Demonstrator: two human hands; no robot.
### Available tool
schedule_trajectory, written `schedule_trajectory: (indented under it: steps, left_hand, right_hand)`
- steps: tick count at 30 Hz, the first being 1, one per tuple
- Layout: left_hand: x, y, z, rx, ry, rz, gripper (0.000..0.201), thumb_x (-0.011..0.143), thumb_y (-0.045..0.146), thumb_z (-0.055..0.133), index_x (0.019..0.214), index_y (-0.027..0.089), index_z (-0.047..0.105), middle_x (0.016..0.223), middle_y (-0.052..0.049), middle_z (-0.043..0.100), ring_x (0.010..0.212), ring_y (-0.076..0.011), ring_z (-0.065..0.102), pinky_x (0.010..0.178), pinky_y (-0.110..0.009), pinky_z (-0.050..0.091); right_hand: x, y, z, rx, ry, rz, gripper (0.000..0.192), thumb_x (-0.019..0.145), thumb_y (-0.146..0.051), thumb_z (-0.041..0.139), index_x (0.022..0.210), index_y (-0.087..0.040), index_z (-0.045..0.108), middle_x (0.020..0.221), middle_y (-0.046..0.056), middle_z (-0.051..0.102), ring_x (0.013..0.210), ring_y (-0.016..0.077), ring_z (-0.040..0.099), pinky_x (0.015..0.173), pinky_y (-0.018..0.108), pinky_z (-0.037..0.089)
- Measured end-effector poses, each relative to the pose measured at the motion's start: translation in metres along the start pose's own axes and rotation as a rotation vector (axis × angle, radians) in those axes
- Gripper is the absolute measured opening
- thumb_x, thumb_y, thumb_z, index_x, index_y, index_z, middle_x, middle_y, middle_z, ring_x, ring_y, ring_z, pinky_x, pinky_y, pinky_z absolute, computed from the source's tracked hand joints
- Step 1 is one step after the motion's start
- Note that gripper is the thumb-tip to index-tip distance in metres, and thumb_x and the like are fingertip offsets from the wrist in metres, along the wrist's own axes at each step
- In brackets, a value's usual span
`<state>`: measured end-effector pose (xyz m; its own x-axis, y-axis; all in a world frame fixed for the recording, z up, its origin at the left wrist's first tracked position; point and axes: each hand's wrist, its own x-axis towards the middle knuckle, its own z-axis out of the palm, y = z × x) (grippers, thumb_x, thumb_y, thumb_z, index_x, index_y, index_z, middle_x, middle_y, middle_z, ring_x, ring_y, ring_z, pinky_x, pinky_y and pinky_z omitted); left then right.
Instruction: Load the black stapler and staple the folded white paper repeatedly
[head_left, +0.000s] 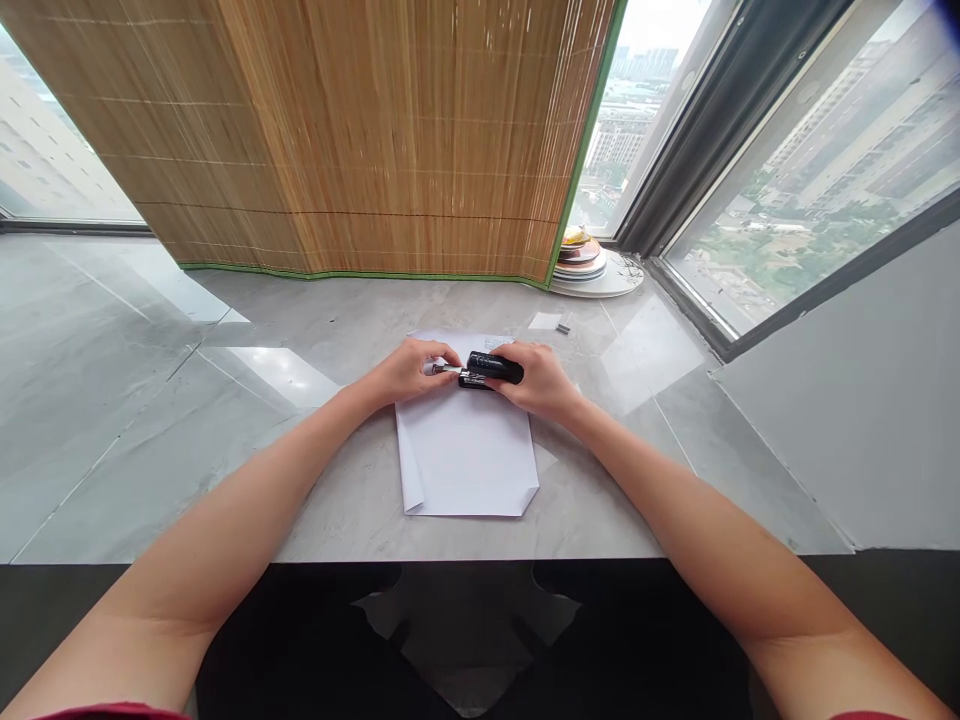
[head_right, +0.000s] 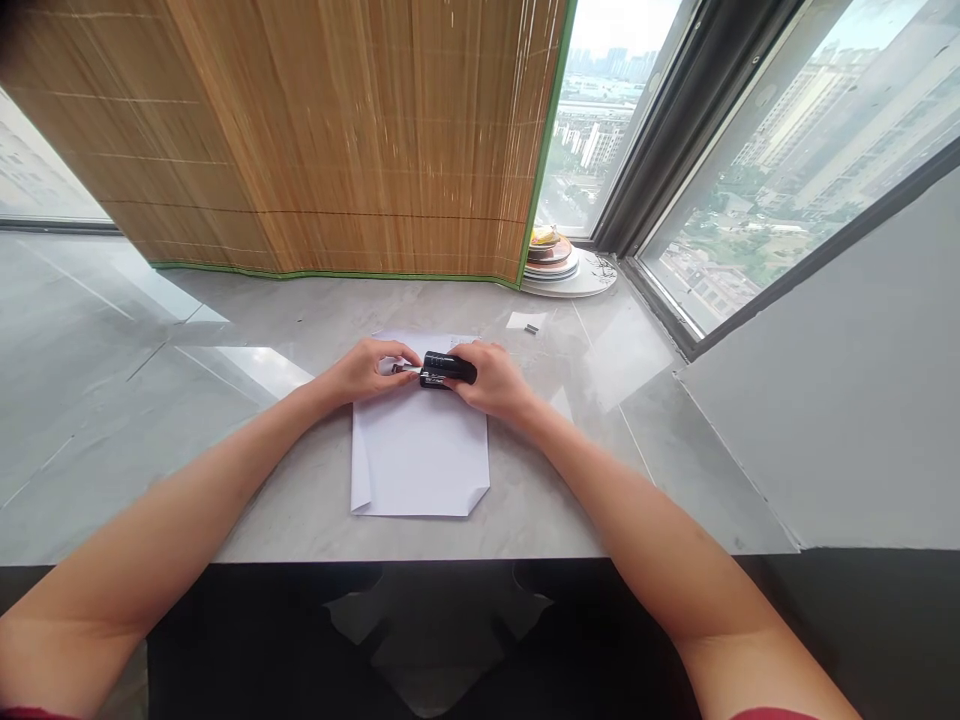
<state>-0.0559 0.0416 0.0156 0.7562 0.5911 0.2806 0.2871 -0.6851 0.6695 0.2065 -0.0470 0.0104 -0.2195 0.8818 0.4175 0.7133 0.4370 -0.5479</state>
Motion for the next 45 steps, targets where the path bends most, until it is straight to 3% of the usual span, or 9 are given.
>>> schedule_trajectory:
  steps: [16, 21, 25, 28, 32, 36, 38, 41, 45]
  left_hand:
    - [-0.006, 0.008, -0.015, -0.066, 0.057, -0.051, 0.034, 0.089, 0.056, 0.083, 0.101, 0.025, 0.084, 0.106, -0.007, 0.084, 0.101, -0.0275, 0.076, 0.097, -0.043, 0.055]
    - [-0.002, 0.018, -0.007, -0.084, -0.029, 0.095, 0.049, 0.075, 0.066, 0.094, 0.101, 0.026, 0.083, 0.104, -0.008, 0.084, 0.098, -0.0274, 0.075, 0.093, -0.040, 0.054]
    - [0.001, 0.026, -0.001, -0.045, -0.088, 0.170, 0.047, 0.077, 0.065, 0.093, 0.101, 0.028, 0.080, 0.102, -0.006, 0.083, 0.100, -0.0271, 0.073, 0.103, -0.043, 0.051]
    - [0.002, 0.024, -0.004, -0.071, 0.010, 0.193, 0.050, 0.080, 0.067, 0.090, 0.105, 0.026, 0.078, 0.105, -0.008, 0.081, 0.105, -0.0284, 0.071, 0.103, -0.043, 0.052]
    - [0.001, 0.009, -0.005, 0.082, 0.255, 0.073, 0.041, 0.101, 0.062, 0.066, 0.116, 0.025, 0.075, 0.127, -0.012, 0.075, 0.125, -0.0319, 0.065, 0.116, -0.050, 0.047]
    - [0.000, -0.012, 0.004, 0.351, 0.072, -0.073, 0.041, 0.105, 0.048, 0.063, 0.140, 0.029, 0.071, 0.161, -0.013, 0.057, 0.150, -0.0382, 0.049, 0.128, -0.062, 0.033]
    - [0.000, -0.018, 0.007, 0.390, -0.017, -0.084, 0.043, 0.104, 0.047, 0.063, 0.143, 0.029, 0.069, 0.159, -0.013, 0.057, 0.150, -0.0386, 0.050, 0.128, -0.063, 0.031]
    - [-0.002, -0.017, 0.006, 0.408, -0.007, -0.067, 0.043, 0.101, 0.047, 0.067, 0.139, 0.028, 0.072, 0.148, -0.014, 0.059, 0.138, -0.0363, 0.058, 0.124, -0.059, 0.038]
    - [-0.004, -0.008, 0.001, 0.431, 0.006, -0.081, 0.042, 0.099, 0.047, 0.069, 0.136, 0.027, 0.072, 0.141, -0.013, 0.058, 0.130, -0.0347, 0.061, 0.117, -0.057, 0.044]
  right_hand:
    - [0.000, 0.010, -0.029, 0.082, 0.038, 0.010, 0.020, 0.078, -0.035, 0.080, 0.094, -0.024, 0.078, 0.088, 0.003, 0.078, 0.078, 0.0216, 0.068, 0.076, 0.034, 0.052]
    - [-0.006, -0.011, -0.015, 0.168, -0.079, -0.200, 0.013, 0.086, -0.035, 0.077, 0.095, -0.025, 0.077, 0.083, 0.002, 0.076, 0.075, 0.0201, 0.065, 0.076, 0.035, 0.050]
    - [-0.009, -0.026, -0.001, 0.175, -0.092, -0.271, 0.012, 0.088, -0.035, 0.078, 0.094, -0.026, 0.075, 0.080, 0.001, 0.074, 0.076, 0.0205, 0.066, 0.081, 0.037, 0.049]
    - [-0.007, -0.028, -0.005, 0.204, -0.019, -0.170, 0.018, 0.088, -0.040, 0.081, 0.098, -0.026, 0.076, 0.086, 0.003, 0.077, 0.078, 0.0210, 0.068, 0.078, 0.036, 0.051]
    - [-0.001, -0.016, -0.027, 0.097, 0.186, 0.054, 0.025, 0.087, -0.045, 0.082, 0.101, -0.026, 0.075, 0.090, 0.003, 0.078, 0.079, 0.0228, 0.069, 0.076, 0.035, 0.053]
    - [0.003, 0.018, -0.052, -0.098, 0.347, 0.287, 0.024, 0.088, -0.045, 0.078, 0.097, -0.023, 0.075, 0.085, 0.005, 0.076, 0.079, 0.0247, 0.067, 0.078, 0.037, 0.052]
    - [0.003, 0.036, -0.061, -0.175, 0.335, 0.370, 0.020, 0.086, -0.041, 0.077, 0.094, -0.023, 0.074, 0.084, 0.005, 0.075, 0.080, 0.0252, 0.066, 0.078, 0.038, 0.051]
    - [0.001, 0.051, -0.068, -0.233, 0.207, 0.458, 0.015, 0.081, -0.033, 0.076, 0.091, -0.023, 0.074, 0.081, 0.005, 0.074, 0.079, 0.0250, 0.065, 0.073, 0.036, 0.047]
    - [0.000, 0.047, -0.067, -0.224, 0.015, 0.411, 0.013, 0.080, -0.029, 0.074, 0.092, -0.024, 0.074, 0.081, 0.004, 0.074, 0.082, 0.0254, 0.064, 0.073, 0.035, 0.045]
